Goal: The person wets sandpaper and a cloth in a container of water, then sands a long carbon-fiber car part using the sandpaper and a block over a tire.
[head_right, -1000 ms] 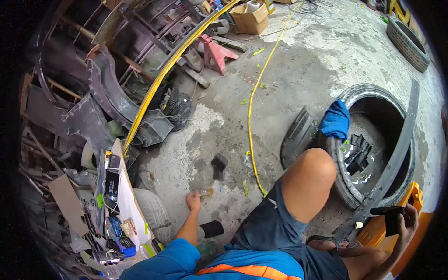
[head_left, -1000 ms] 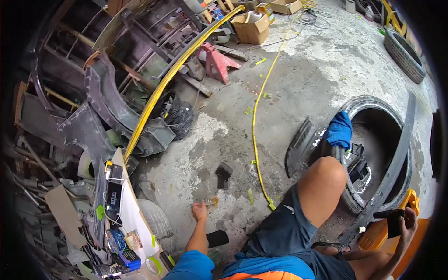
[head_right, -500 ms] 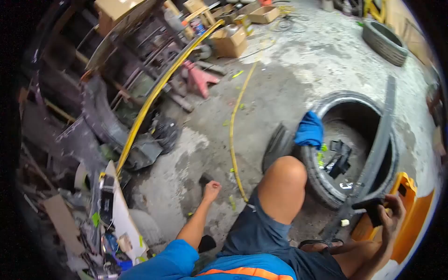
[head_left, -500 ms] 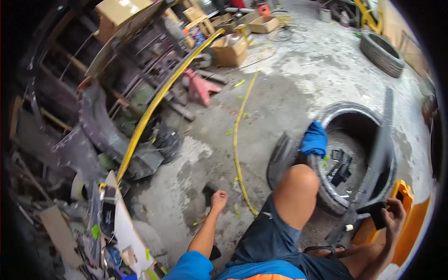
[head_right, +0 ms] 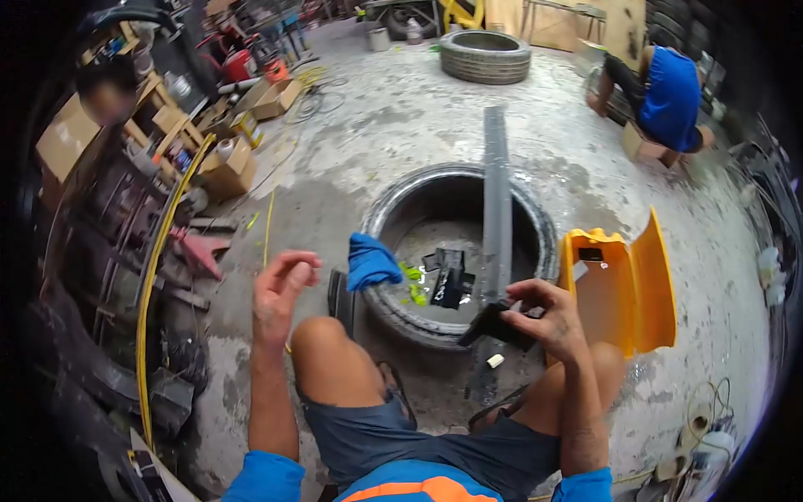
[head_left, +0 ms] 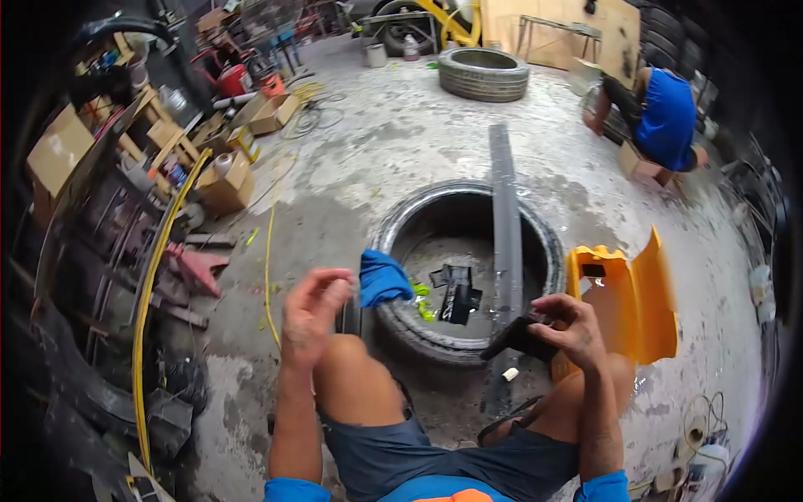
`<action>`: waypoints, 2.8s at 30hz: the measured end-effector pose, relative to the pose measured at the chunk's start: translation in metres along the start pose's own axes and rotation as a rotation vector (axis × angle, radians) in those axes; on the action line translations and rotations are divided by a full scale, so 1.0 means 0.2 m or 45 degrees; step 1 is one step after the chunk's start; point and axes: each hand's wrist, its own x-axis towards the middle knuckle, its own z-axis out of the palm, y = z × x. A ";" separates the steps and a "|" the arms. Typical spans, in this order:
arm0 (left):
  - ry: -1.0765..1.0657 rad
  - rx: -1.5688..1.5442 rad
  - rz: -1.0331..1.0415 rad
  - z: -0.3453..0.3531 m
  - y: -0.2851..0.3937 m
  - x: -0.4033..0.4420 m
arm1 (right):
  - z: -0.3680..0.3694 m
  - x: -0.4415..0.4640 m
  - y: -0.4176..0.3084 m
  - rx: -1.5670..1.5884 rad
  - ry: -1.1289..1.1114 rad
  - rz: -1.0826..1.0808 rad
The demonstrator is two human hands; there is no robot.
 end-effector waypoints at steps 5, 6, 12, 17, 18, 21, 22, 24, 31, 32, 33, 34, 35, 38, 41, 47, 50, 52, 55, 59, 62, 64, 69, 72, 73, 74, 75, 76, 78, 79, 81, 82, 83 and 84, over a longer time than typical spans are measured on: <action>-0.942 0.242 0.112 0.61 -0.14 0.04 | -0.01 -0.02 -0.02 0.237 -0.027 0.109; -1.067 0.172 0.094 0.70 -0.19 0.01 | -0.01 -0.02 -0.02 0.237 -0.024 0.106; -1.058 -0.262 -0.218 0.93 -0.46 -0.13 | -0.02 -0.05 0.00 0.201 0.052 0.069; -0.853 -0.492 -0.115 0.99 -0.49 -0.16 | -0.10 0.00 0.24 0.166 0.002 0.004; -0.593 -0.410 0.168 1.10 -0.62 -0.19 | -0.17 0.02 0.35 0.195 -0.032 -0.001; -0.519 -0.177 0.118 1.00 -0.41 -0.21 | -0.30 0.07 0.48 0.126 0.051 -0.013; -0.436 0.009 0.150 0.91 -0.33 -0.23 | -0.38 0.11 0.58 0.059 0.134 -0.030; -0.302 -0.063 0.417 0.73 -0.29 -0.22 | -0.42 0.16 0.65 0.044 0.100 0.003; 1.151 0.571 -0.381 -1.09 -0.56 -1.01 | -0.44 0.28 0.79 -0.308 0.453 -0.254; 1.354 0.844 -0.386 -1.34 -0.88 -1.33 | -0.45 0.28 0.80 -0.292 0.432 -0.239; 1.304 1.399 -0.645 -1.58 -1.15 -1.69 | -0.45 0.28 0.81 -0.275 0.419 -0.229; 1.028 1.561 -1.210 -1.63 -1.11 -1.89 | -0.46 0.28 0.82 -0.260 0.414 -0.221; 0.905 1.660 -1.693 -1.66 -1.19 -2.08 | -0.45 0.28 0.82 -0.248 0.410 -0.210; 0.807 1.523 -1.990 -1.57 -1.22 -2.34 | -0.45 0.28 0.81 -0.211 0.367 -0.167; 0.774 1.383 -2.024 -1.54 -1.30 -2.44 | -0.44 0.28 0.79 -0.152 0.319 -0.132; 0.868 1.205 -1.955 -1.51 -1.37 -2.49 | -0.40 0.27 0.73 -0.025 0.269 -0.062; 0.885 1.329 -1.902 -1.47 -1.40 -2.53 | -0.37 0.26 0.67 0.045 0.252 -0.021; 0.978 1.476 -1.855 -1.44 -1.41 -2.54 | -0.37 0.24 0.65 0.068 0.253 -0.008; 0.935 1.424 -1.841 -1.44 -1.40 -2.56 | -0.40 0.19 0.65 0.060 0.277 -0.012; 0.915 1.399 -1.820 -1.51 -1.41 -2.59 | -0.41 0.18 0.66 0.058 0.291 -0.029; 0.956 1.397 -1.785 -1.52 -1.32 -2.57 | -0.42 0.17 0.66 0.052 0.297 -0.045; 1.183 1.371 -1.632 -1.54 -1.28 -2.62 | -0.43 0.17 0.65 0.041 0.294 -0.056; 2.130 0.906 -1.512 -1.60 -1.63 -3.22 | -0.50 0.20 0.79 -0.008 0.434 -0.227; 1.844 1.037 -1.735 -1.26 -1.55 -3.12 | -0.44 0.18 0.71 0.032 0.420 -0.110; 2.789 -0.108 -1.436 -1.33 -1.61 -3.26 | -0.43 0.18 0.68 0.026 0.419 -0.109; 2.789 -0.112 -1.442 -1.18 -1.75 -3.36 | -0.42 0.19 0.66 0.032 0.326 -0.085; 2.838 -0.322 -1.421 -1.08 -1.76 -3.33 | -0.41 0.20 0.64 0.038 0.233 -0.062; 2.879 -0.536 -1.394 -1.08 -1.70 -3.19 | -0.42 0.20 0.64 0.034 0.230 -0.064; 2.797 -0.669 -1.305 -0.97 -1.88 -3.30 | -0.43 0.20 0.64 -0.026 0.104 0.003; 2.708 -0.792 -1.212 -0.99 -1.83 -3.14 | -0.45 0.20 0.65 -0.056 0.044 0.036; 2.705 -0.788 -1.278 -0.92 -1.95 -3.21 | -0.49 0.21 0.65 -0.121 -0.069 0.100; 2.707 -0.774 -1.341 -0.96 -1.84 -3.07 | -0.51 0.21 0.66 -0.130 -0.065 0.098; 2.703 -0.780 -1.347 -0.96 -1.85 -3.06 | -0.51 0.22 0.67 -0.073 -0.088 0.099; 2.728 -0.806 -1.371 -0.97 -1.86 -3.05 | -0.50 0.22 0.69 -0.013 -0.111 0.100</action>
